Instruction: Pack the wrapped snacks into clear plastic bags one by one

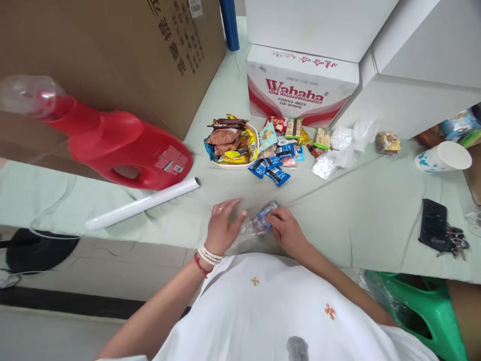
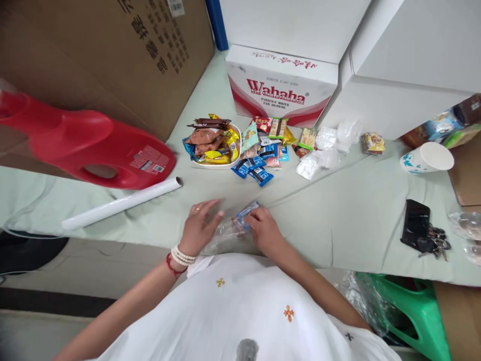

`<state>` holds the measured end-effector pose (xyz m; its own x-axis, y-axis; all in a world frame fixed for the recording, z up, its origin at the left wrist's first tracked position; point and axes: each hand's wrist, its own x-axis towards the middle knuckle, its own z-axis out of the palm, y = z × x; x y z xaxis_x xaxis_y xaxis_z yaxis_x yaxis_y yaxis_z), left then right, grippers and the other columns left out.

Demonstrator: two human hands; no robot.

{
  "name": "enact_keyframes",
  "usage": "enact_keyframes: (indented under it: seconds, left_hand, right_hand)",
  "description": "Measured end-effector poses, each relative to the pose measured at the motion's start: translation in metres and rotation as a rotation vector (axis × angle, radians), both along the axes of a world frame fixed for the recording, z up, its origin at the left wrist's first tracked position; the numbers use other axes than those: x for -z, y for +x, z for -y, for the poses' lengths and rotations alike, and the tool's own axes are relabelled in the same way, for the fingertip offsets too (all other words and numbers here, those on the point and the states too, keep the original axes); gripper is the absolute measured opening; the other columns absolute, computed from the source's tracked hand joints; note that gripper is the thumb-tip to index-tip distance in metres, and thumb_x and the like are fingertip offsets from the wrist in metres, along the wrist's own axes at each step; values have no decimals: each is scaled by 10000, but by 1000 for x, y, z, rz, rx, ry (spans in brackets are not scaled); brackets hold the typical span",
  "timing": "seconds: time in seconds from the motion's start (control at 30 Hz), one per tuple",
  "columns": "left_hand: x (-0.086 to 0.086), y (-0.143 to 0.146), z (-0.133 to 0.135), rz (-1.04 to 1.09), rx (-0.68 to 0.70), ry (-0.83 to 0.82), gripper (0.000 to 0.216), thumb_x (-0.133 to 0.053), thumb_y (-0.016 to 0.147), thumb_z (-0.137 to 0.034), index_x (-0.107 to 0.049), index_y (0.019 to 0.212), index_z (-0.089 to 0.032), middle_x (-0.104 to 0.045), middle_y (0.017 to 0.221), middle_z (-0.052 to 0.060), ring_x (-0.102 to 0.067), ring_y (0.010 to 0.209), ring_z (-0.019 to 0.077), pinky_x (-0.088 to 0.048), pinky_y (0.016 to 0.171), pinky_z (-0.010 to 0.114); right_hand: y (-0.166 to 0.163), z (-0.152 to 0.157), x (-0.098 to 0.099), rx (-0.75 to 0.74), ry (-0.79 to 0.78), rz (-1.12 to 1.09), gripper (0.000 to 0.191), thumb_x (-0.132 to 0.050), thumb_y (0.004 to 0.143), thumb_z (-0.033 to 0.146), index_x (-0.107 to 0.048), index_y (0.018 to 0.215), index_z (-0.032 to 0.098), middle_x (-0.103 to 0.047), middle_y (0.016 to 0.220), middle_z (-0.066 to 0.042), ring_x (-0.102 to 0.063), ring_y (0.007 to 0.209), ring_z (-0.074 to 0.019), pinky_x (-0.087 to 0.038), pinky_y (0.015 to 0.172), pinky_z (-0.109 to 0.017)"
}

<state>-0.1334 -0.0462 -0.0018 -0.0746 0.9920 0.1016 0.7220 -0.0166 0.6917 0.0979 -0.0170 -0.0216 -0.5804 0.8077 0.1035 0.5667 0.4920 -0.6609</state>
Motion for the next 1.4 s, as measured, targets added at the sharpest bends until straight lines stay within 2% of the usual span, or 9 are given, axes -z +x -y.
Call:
enact_keyframes:
  seconds: [0.17, 0.3, 0.5, 0.6, 0.77, 0.9, 1.03, 1.17, 1.4]
  left_hand:
    - [-9, 9, 21, -115, 179, -286, 163, -723, 775, -338, -693, 747, -180, -710, 1015, 116, -619, 998, 295, -511, 875, 437]
    - [-28, 13, 17, 454, 90, -693, 285, -663, 808, -424, -611, 667, -182, -593, 632, -1, -531, 590, 144, -409, 575, 263]
    - [-41, 30, -5, 1155, -200, -793, 302, -655, 693, -399, -690, 858, -148, -716, 796, 65, -596, 594, 147, -316, 446, 224]
    - [-38, 37, -9, 874, -119, -662, 322, -568, 799, -372, -718, 974, -148, -737, 848, 72, -594, 592, 146, -363, 476, 243]
    - [-37, 46, -6, -136, 67, -419, 354, -428, 954, -291, -731, 1113, -201, -685, 1078, 104, -679, 875, 229, -505, 716, 328]
    - [-41, 61, -6, -547, 147, -434, 394, -428, 976, -331, -638, 1290, -220, -644, 1234, 118, -704, 820, 243, -499, 639, 337]
    - [-39, 72, -7, -640, 243, -390, 442, -490, 918, -284, -595, 1323, -140, -655, 1244, 167, -707, 944, 285, -525, 694, 349]
    - [-34, 60, -10, -432, 222, -389, 500, -554, 799, -205, -625, 1285, -107, -706, 1118, 172, -691, 986, 311, -531, 790, 390]
    - [-22, 10, -26, 704, -23, -461, 461, -556, 677, -178, -674, 1122, -143, -728, 902, 51, -531, 612, 130, -462, 625, 283]
  right_hand:
    - [-1, 9, -4, -62, 77, 29, 380, -460, 920, 48, -680, 1202, 177, -631, 1118, -135, -530, 974, -260, -475, 904, -400]
    - [2, 12, -15, -143, 81, 43, 333, -532, 931, 133, -675, 1223, 203, -651, 1228, -140, -529, 1085, -289, -459, 937, -443]
    - [14, 7, -27, -233, 53, 108, 425, -567, 852, 151, -634, 1272, 153, -630, 1369, -160, -477, 1188, -350, -386, 1032, -553]
    - [19, 4, -23, -270, -6, -16, 617, -522, 815, 104, -468, 1430, 107, -623, 1337, -190, -490, 1141, -328, -435, 1012, -536]
    - [15, 6, -5, -258, -72, -224, 743, -466, 824, 66, -257, 1533, 135, -634, 1311, -174, -544, 1108, -301, -496, 981, -507]
    - [14, 3, 1, -202, -86, -328, 635, -433, 877, 55, -369, 1495, 184, -669, 1249, -140, -605, 1117, -262, -537, 947, -444]
    - [21, -12, -6, -132, 100, -351, 552, -438, 914, 54, -515, 1425, 248, -643, 1348, -119, -601, 1217, -252, -490, 1034, -479]
    - [21, -21, -1, -359, 131, -159, 680, -587, 939, 187, -361, 1580, 185, -481, 1572, -149, -441, 1440, -271, -390, 1180, -498]
    - [8, -3, 34, -253, 255, -37, 503, -499, 1012, 147, -501, 1513, 195, -547, 1530, -121, -499, 1390, -254, -375, 1205, -498]
